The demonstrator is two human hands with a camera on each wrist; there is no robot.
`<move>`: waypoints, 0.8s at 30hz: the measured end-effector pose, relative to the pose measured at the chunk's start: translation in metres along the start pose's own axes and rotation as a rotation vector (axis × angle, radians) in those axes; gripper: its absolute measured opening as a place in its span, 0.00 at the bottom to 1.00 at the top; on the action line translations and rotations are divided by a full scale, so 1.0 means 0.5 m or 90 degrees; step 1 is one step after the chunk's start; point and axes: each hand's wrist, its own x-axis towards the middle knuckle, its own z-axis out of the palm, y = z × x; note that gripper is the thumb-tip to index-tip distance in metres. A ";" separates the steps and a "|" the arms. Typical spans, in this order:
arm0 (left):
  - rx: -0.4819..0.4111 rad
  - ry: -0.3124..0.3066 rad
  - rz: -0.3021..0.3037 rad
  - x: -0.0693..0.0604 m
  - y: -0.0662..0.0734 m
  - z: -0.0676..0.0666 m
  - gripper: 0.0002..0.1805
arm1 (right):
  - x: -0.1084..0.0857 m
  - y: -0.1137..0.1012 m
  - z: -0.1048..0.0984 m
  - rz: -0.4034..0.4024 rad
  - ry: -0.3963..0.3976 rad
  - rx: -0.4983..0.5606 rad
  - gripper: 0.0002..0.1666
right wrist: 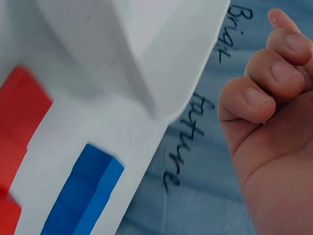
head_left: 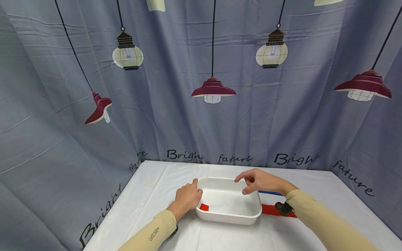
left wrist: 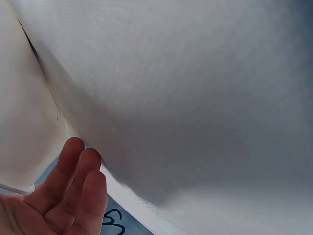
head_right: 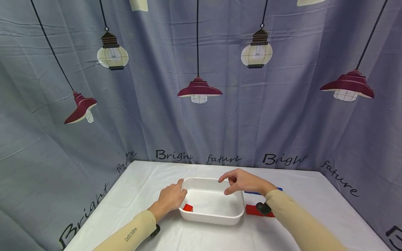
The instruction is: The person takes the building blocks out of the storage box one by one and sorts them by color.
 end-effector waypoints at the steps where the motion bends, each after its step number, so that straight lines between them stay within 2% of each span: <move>1: -0.002 -0.001 0.000 0.000 -0.001 0.000 0.30 | 0.009 -0.003 0.005 -0.002 -0.005 -0.001 0.27; 10: -0.004 0.009 0.009 0.000 -0.008 0.004 0.29 | 0.075 -0.016 0.043 -0.040 -0.049 -0.011 0.27; 24: 0.004 0.024 0.014 0.006 -0.008 0.007 0.27 | 0.134 -0.027 0.088 -0.074 -0.108 0.027 0.27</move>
